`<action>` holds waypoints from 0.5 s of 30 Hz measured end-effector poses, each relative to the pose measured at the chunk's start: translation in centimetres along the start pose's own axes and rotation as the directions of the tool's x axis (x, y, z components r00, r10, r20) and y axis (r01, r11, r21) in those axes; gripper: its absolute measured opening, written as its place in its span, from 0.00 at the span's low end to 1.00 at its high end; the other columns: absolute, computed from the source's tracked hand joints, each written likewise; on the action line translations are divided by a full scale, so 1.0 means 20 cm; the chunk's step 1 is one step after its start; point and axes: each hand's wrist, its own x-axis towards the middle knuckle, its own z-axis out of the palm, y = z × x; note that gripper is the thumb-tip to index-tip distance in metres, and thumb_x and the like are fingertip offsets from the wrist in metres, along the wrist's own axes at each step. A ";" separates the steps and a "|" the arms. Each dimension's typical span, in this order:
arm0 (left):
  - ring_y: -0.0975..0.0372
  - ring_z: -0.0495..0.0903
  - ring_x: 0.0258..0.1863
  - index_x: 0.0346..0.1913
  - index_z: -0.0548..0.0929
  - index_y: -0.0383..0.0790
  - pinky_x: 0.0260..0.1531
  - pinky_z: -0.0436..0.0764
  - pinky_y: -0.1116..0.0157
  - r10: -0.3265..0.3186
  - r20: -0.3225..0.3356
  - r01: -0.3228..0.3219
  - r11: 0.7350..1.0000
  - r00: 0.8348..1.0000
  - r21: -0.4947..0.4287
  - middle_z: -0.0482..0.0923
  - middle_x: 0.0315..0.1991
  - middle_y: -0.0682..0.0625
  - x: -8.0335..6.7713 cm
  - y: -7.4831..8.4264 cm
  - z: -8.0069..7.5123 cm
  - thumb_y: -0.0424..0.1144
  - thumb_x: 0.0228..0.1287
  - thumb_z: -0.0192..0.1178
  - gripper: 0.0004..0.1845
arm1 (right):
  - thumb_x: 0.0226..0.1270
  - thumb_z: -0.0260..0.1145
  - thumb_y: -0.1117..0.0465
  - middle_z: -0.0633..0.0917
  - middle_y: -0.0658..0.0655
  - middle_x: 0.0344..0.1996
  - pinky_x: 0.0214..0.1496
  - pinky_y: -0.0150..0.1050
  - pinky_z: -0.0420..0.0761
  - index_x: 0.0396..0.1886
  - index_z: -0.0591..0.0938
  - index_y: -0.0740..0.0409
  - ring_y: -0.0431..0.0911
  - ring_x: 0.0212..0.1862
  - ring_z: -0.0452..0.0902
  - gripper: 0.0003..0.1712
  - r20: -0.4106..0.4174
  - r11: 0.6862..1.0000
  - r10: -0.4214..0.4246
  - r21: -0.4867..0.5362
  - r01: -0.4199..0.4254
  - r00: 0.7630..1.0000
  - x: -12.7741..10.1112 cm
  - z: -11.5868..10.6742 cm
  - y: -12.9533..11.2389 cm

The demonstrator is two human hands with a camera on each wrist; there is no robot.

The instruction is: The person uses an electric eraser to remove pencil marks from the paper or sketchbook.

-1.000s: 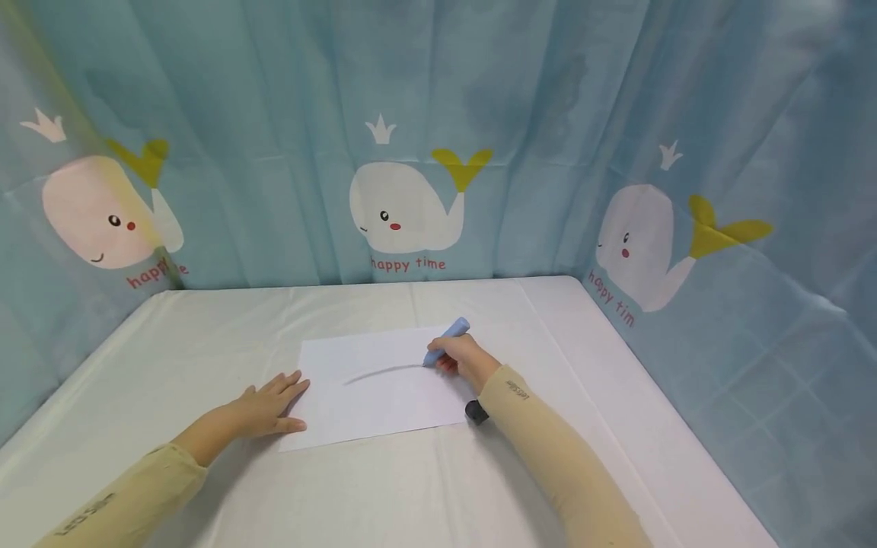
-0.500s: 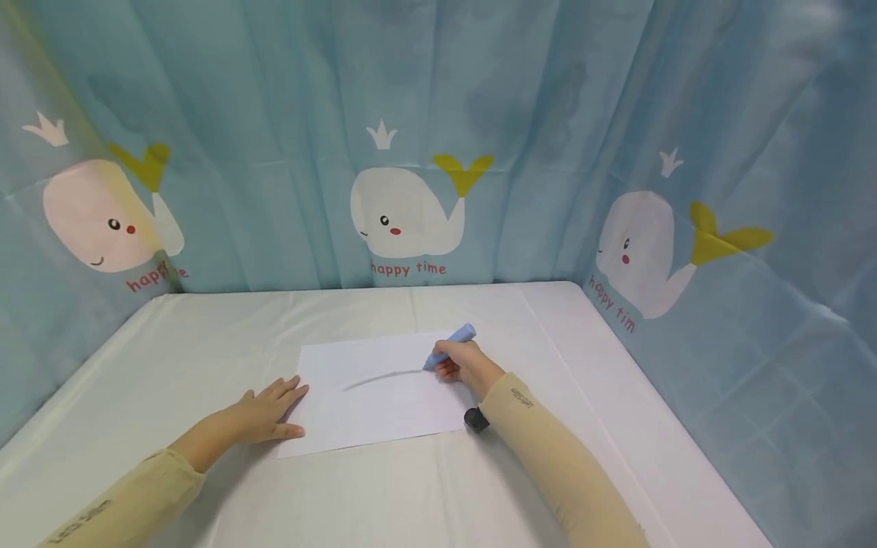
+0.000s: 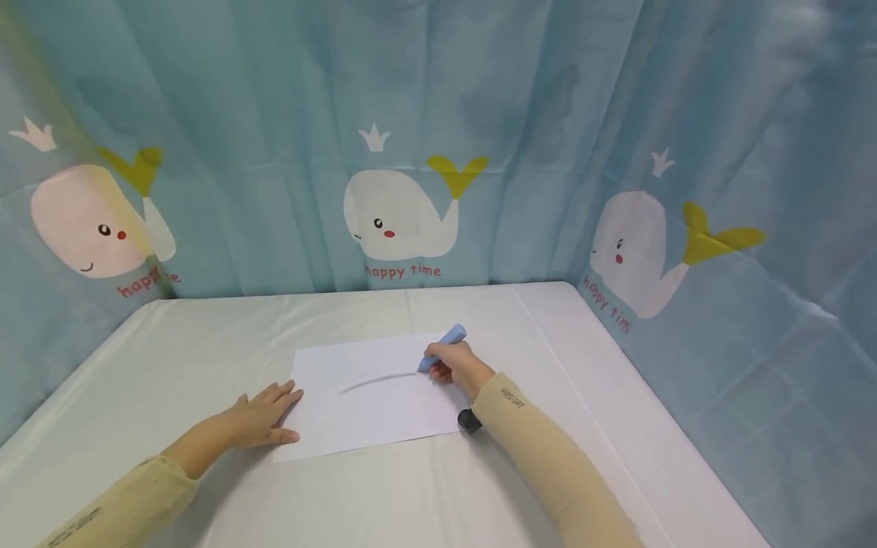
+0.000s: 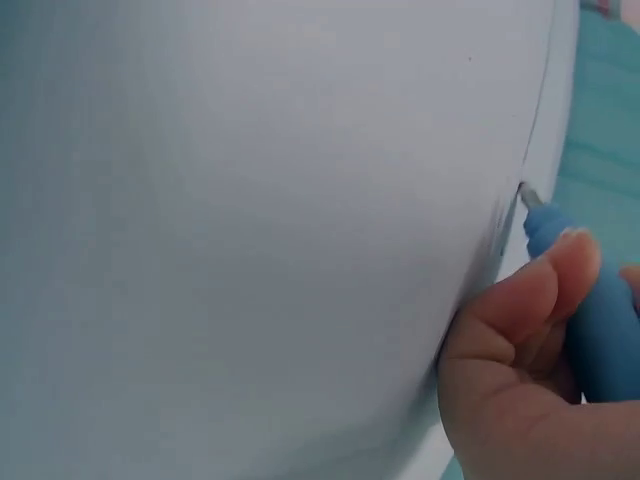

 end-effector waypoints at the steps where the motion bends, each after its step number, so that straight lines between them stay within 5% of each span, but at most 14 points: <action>1: 0.30 0.48 0.69 0.69 0.61 0.25 0.56 0.46 0.25 0.000 -0.001 0.000 1.000 1.000 -0.003 0.50 0.70 0.25 0.00 0.00 0.00 0.58 0.62 0.61 0.45 | 0.59 0.65 0.65 0.77 0.54 0.15 0.21 0.28 0.74 0.35 0.77 0.67 0.39 0.16 0.71 0.09 -0.002 1.000 -0.002 0.003 0.002 1.000 0.00 0.00 0.00; 15: 0.30 0.49 0.68 0.68 0.62 0.24 0.57 0.47 0.26 0.013 -0.027 -0.013 1.000 1.000 -0.013 0.51 0.70 0.25 0.00 -0.01 0.02 0.57 0.62 0.62 0.45 | 0.60 0.66 0.64 0.77 0.54 0.15 0.21 0.29 0.72 0.38 0.77 0.67 0.39 0.16 0.71 0.11 -0.015 1.000 0.000 -0.001 0.000 1.000 0.02 0.01 0.01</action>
